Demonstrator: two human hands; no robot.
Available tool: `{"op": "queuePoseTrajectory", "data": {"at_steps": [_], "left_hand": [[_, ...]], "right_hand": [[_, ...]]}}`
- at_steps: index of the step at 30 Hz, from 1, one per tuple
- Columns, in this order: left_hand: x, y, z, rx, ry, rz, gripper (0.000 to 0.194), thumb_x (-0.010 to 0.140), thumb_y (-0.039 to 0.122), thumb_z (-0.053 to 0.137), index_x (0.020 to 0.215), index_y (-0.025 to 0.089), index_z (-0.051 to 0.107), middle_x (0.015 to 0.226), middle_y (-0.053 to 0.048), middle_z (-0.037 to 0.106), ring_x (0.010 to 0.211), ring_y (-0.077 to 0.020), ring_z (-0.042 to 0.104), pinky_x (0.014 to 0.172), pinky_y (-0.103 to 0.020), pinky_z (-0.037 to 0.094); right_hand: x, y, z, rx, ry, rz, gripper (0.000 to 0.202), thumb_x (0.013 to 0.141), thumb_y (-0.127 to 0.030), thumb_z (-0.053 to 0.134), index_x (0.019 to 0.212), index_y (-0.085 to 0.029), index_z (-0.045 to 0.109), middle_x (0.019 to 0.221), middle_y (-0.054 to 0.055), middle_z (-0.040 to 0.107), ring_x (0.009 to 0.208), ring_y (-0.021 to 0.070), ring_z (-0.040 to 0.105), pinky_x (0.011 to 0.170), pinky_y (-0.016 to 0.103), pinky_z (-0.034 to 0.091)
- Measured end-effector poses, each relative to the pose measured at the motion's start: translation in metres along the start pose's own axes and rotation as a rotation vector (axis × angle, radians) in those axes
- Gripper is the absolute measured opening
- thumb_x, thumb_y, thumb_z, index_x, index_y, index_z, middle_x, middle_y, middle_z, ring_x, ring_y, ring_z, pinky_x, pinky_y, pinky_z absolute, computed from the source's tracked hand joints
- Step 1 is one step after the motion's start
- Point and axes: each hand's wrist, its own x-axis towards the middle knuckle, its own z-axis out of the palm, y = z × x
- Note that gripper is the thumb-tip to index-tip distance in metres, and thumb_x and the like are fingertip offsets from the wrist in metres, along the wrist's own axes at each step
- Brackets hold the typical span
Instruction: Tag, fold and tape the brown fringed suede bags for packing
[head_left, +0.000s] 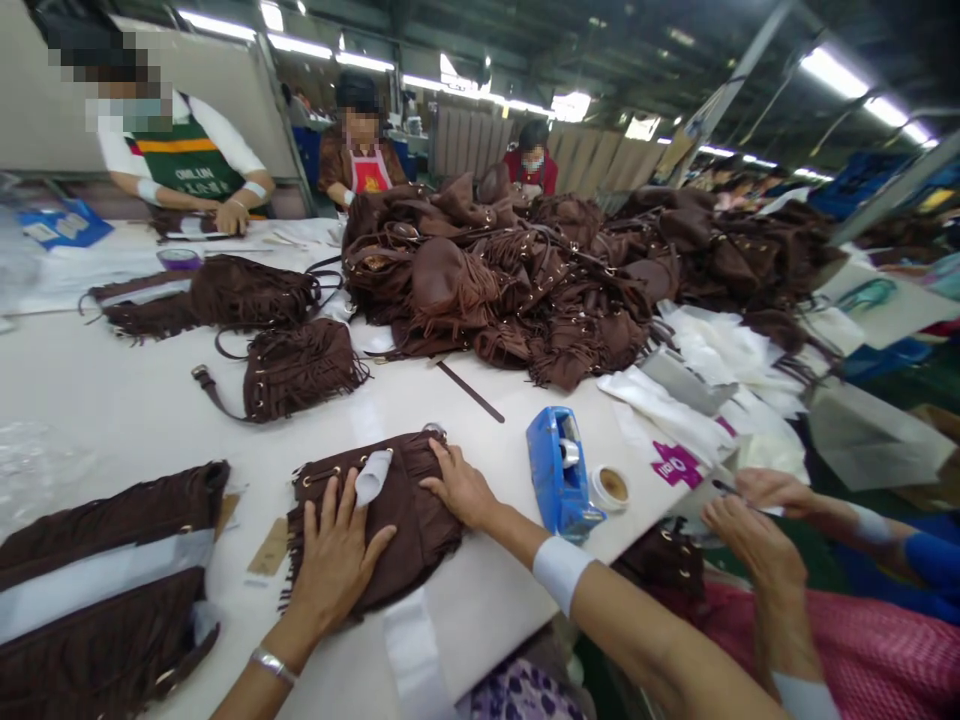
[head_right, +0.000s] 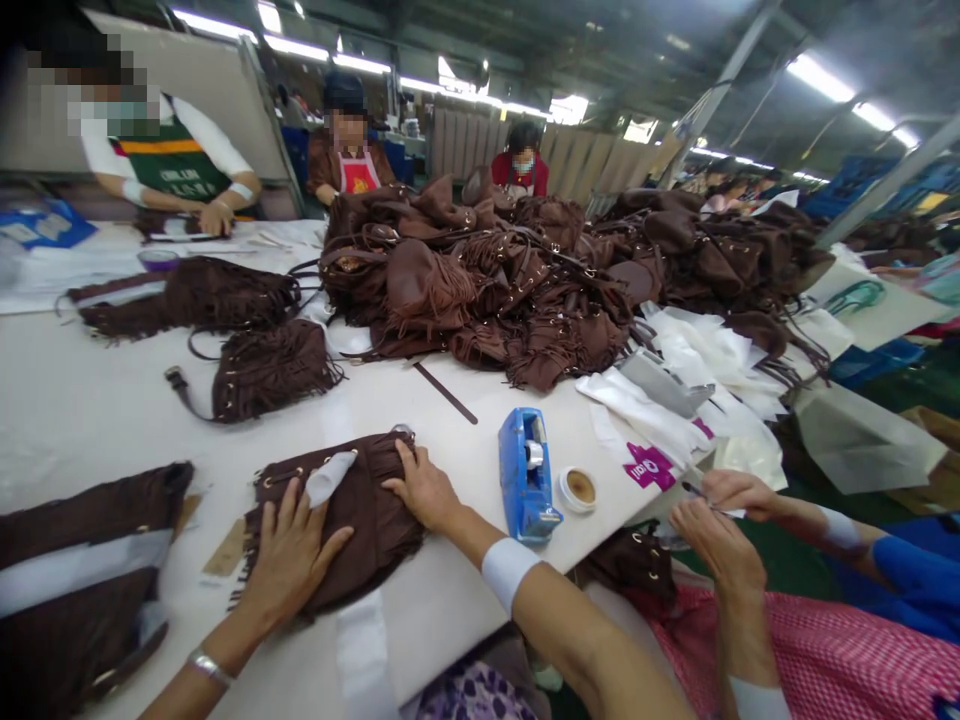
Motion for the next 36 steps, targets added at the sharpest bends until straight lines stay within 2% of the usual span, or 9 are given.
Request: {"op": "queuePoseTrajectory", "data": {"at_steps": [5, 10, 15, 17, 20, 24, 27, 31, 36], "left_hand": [[0.001, 0.005, -0.01, -0.072, 0.037, -0.005, 0.066, 0.097, 0.051, 0.038, 0.138, 0.001, 0.047, 0.158, -0.025, 0.027, 0.15, -0.0425, 0.007, 0.114, -0.07, 0.011], [-0.012, 0.012, -0.036, 0.046, 0.019, -0.083, 0.078, 0.091, 0.068, 0.035, 0.149, 0.015, 0.036, 0.163, -0.012, 0.023, 0.15, -0.0353, 0.013, 0.118, -0.06, 0.017], [-0.018, 0.007, -0.051, 0.077, 0.013, -0.149, 0.076, 0.092, 0.069, 0.031, 0.153, 0.025, 0.026, 0.163, 0.001, 0.025, 0.152, -0.0236, 0.008, 0.122, -0.047, 0.014], [-0.022, 0.01, -0.054, 0.022, 0.046, -0.144, 0.074, 0.093, 0.067, 0.031, 0.153, 0.025, 0.026, 0.162, 0.001, 0.027, 0.151, -0.0215, 0.01, 0.122, -0.045, 0.014], [-0.028, 0.013, -0.049, -0.104, 0.117, -0.141, 0.066, 0.096, 0.058, 0.035, 0.15, 0.019, 0.034, 0.158, -0.007, 0.037, 0.149, -0.0251, 0.022, 0.121, -0.05, 0.018], [-0.034, 0.0, -0.036, -0.232, 0.23, -0.185, 0.055, 0.098, 0.035, 0.039, 0.15, 0.02, 0.031, 0.158, -0.011, 0.035, 0.148, -0.0243, 0.027, 0.119, -0.05, 0.027], [-0.064, -0.004, -0.039, -0.251, 0.341, -0.387, 0.056, 0.098, 0.018, 0.029, 0.153, 0.013, 0.018, 0.155, -0.018, 0.036, 0.146, -0.0241, 0.03, 0.118, -0.051, 0.031], [-0.107, 0.01, -0.041, -0.266, 0.378, -0.498, 0.062, 0.092, 0.012, 0.037, 0.152, 0.018, 0.022, 0.147, -0.016, 0.045, 0.137, -0.0232, 0.045, 0.11, -0.045, 0.045], [-0.108, 0.02, -0.028, -0.132, 0.36, -0.459, 0.057, 0.086, 0.006, 0.047, 0.14, 0.023, 0.047, 0.139, -0.012, 0.055, 0.126, -0.0242, 0.055, 0.101, -0.042, 0.052]], "right_hand": [[-0.015, -0.019, -0.016, -0.085, 0.125, -0.054, 0.064, 0.1, -0.047, 0.045, 0.15, -0.01, 0.032, 0.148, 0.024, 0.039, 0.131, 0.0348, 0.046, 0.105, 0.051, 0.042], [-0.049, -0.027, 0.031, -0.135, 0.368, -0.306, 0.069, 0.101, -0.054, 0.029, 0.15, -0.006, 0.033, 0.153, 0.024, 0.034, 0.144, 0.0362, 0.03, 0.111, 0.055, 0.036], [-0.031, 0.014, 0.073, -0.086, 0.396, -0.814, 0.057, 0.1, -0.031, 0.02, 0.156, -0.038, 0.018, 0.165, 0.0, 0.008, 0.15, 0.0372, 0.008, 0.111, 0.07, 0.024], [-0.033, 0.016, 0.068, -0.127, 0.394, -0.839, 0.058, 0.1, -0.03, 0.021, 0.156, -0.041, 0.013, 0.165, -0.003, 0.004, 0.15, 0.036, 0.007, 0.113, 0.07, 0.021], [-0.05, 0.001, 0.056, -0.204, 0.368, -0.58, 0.069, 0.1, -0.05, 0.028, 0.159, -0.02, 0.008, 0.165, 0.01, 0.004, 0.151, 0.0341, 0.009, 0.114, 0.06, 0.029], [-0.048, -0.012, 0.053, -0.281, 0.257, -0.388, 0.071, 0.099, -0.058, 0.029, 0.154, -0.014, 0.028, 0.162, 0.015, 0.02, 0.15, 0.0304, 0.015, 0.115, 0.052, 0.032], [-0.049, -0.014, 0.044, -0.264, 0.26, -0.33, 0.066, 0.1, -0.056, 0.033, 0.151, -0.015, 0.035, 0.157, 0.015, 0.033, 0.147, 0.0317, 0.026, 0.112, 0.053, 0.036], [-0.06, -0.036, 0.008, -0.272, 0.301, -0.474, 0.051, 0.099, -0.042, 0.043, 0.137, -0.011, 0.053, 0.145, 0.019, 0.049, 0.136, 0.0336, 0.045, 0.106, 0.05, 0.044], [-0.037, -0.131, -0.046, -0.319, 0.037, -0.688, 0.035, 0.099, -0.016, 0.038, 0.122, -0.023, 0.063, 0.129, 0.009, 0.064, 0.119, 0.021, 0.06, 0.101, 0.035, 0.048]]}}
